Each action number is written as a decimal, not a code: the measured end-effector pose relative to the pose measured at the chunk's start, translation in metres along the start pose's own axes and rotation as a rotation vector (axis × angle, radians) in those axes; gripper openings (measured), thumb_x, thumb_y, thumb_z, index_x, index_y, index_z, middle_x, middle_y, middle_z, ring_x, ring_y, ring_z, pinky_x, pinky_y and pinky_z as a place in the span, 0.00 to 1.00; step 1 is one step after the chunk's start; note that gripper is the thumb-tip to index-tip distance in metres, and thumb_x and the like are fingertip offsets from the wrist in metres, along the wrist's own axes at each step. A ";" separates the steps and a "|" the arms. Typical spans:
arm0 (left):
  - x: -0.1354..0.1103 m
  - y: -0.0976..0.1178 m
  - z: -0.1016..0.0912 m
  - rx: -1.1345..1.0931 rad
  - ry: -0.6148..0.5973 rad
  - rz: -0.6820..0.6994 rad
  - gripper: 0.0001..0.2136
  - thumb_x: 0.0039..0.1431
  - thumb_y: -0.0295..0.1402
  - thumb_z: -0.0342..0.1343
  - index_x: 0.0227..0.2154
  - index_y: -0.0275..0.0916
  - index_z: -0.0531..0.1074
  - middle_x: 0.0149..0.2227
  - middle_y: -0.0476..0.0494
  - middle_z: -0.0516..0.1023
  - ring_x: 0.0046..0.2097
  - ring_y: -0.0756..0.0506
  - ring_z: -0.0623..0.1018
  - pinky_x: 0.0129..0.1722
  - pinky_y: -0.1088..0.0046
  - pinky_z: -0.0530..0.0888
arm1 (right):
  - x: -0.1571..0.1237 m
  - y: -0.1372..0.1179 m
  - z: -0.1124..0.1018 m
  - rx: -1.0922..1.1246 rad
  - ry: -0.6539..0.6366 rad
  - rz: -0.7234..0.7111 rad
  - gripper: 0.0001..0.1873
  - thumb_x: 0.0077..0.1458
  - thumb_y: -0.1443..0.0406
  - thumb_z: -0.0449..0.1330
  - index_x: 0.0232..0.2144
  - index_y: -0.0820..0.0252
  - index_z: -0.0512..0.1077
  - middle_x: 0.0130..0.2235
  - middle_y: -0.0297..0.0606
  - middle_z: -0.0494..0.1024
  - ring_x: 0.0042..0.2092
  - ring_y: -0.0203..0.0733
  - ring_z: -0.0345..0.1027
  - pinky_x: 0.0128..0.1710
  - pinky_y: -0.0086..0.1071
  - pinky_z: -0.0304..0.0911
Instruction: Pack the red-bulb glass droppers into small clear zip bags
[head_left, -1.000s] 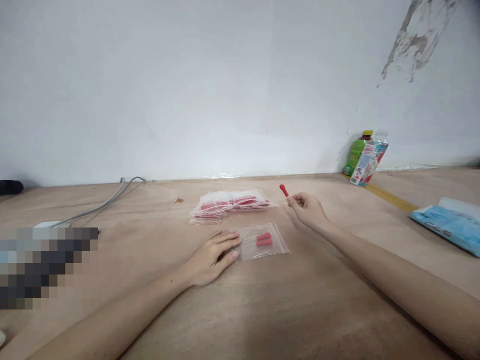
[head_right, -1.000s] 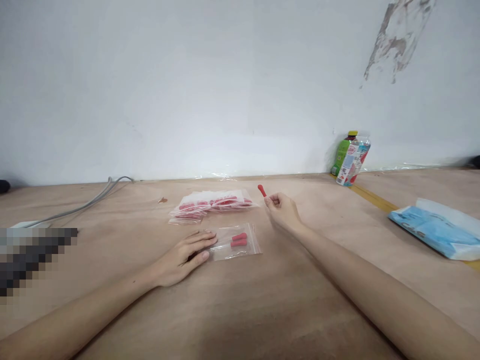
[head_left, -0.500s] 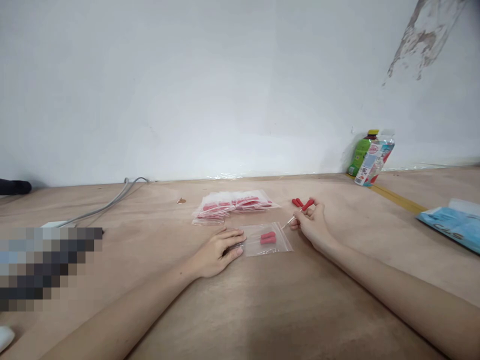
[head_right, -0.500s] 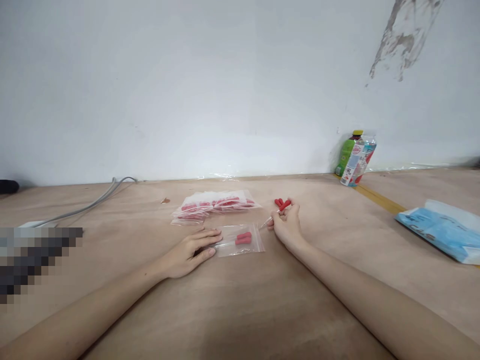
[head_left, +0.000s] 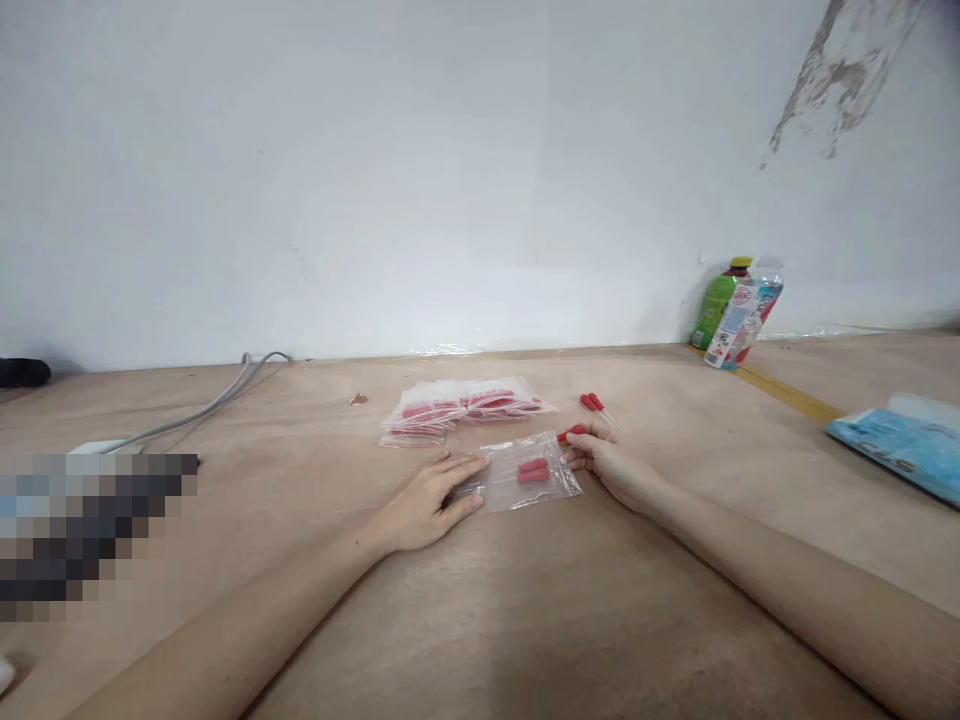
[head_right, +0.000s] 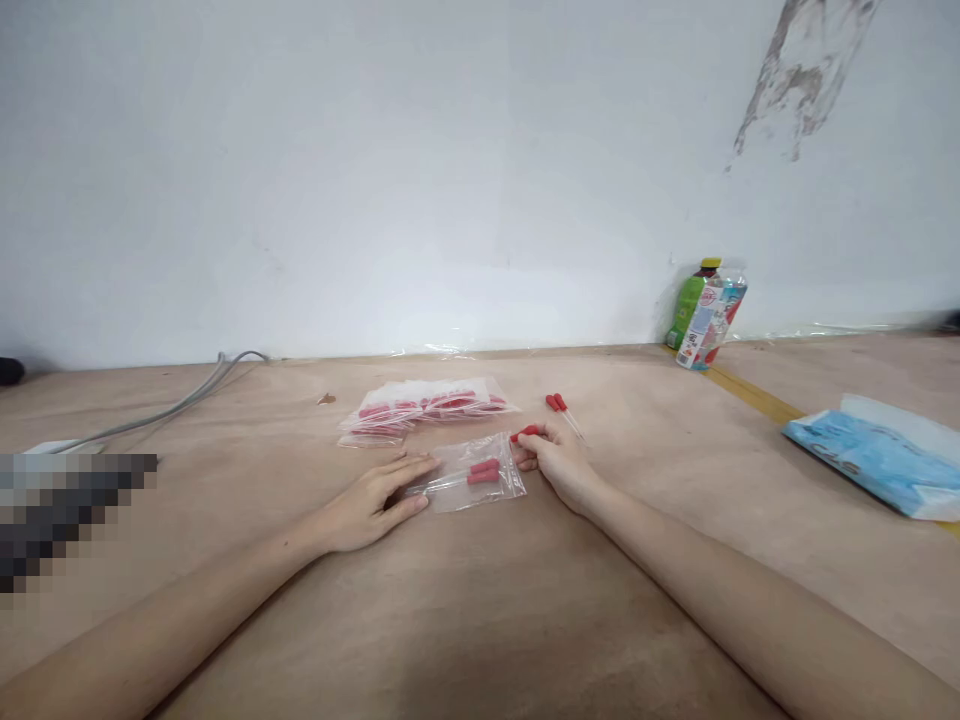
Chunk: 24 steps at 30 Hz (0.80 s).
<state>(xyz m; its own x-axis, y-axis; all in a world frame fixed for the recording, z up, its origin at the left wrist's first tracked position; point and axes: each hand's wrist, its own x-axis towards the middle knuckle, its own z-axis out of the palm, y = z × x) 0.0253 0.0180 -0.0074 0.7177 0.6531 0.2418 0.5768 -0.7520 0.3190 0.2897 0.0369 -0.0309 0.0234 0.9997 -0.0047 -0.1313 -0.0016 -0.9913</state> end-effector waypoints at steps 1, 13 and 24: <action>0.000 0.000 0.000 -0.001 0.000 -0.001 0.20 0.61 0.38 0.45 0.56 0.42 0.56 0.56 0.44 0.63 0.57 0.44 0.61 0.58 0.60 0.54 | 0.002 0.000 -0.003 -0.052 -0.070 0.017 0.07 0.43 0.66 0.60 0.24 0.61 0.64 0.23 0.32 0.70 0.23 0.28 0.63 0.24 0.24 0.60; 0.001 0.001 -0.001 0.008 -0.012 -0.003 0.20 0.61 0.38 0.44 0.56 0.43 0.56 0.56 0.45 0.62 0.58 0.44 0.59 0.58 0.60 0.54 | 0.003 -0.011 -0.007 -0.506 -0.476 -0.222 0.14 0.49 0.57 0.55 0.35 0.56 0.75 0.37 0.35 0.77 0.41 0.40 0.68 0.45 0.35 0.59; 0.001 0.001 0.000 0.009 -0.005 0.006 0.21 0.61 0.37 0.44 0.57 0.42 0.55 0.56 0.44 0.62 0.58 0.44 0.60 0.57 0.61 0.56 | 0.010 0.012 -0.002 -0.495 -0.063 -0.205 0.15 0.43 0.56 0.59 0.28 0.62 0.74 0.29 0.41 0.78 0.31 0.43 0.71 0.32 0.37 0.66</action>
<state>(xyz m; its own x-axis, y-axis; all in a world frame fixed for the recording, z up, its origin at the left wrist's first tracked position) 0.0265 0.0182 -0.0064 0.7232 0.6480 0.2387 0.5760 -0.7567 0.3091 0.2902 0.0465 -0.0430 -0.0621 0.9802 0.1878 0.3524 0.1976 -0.9147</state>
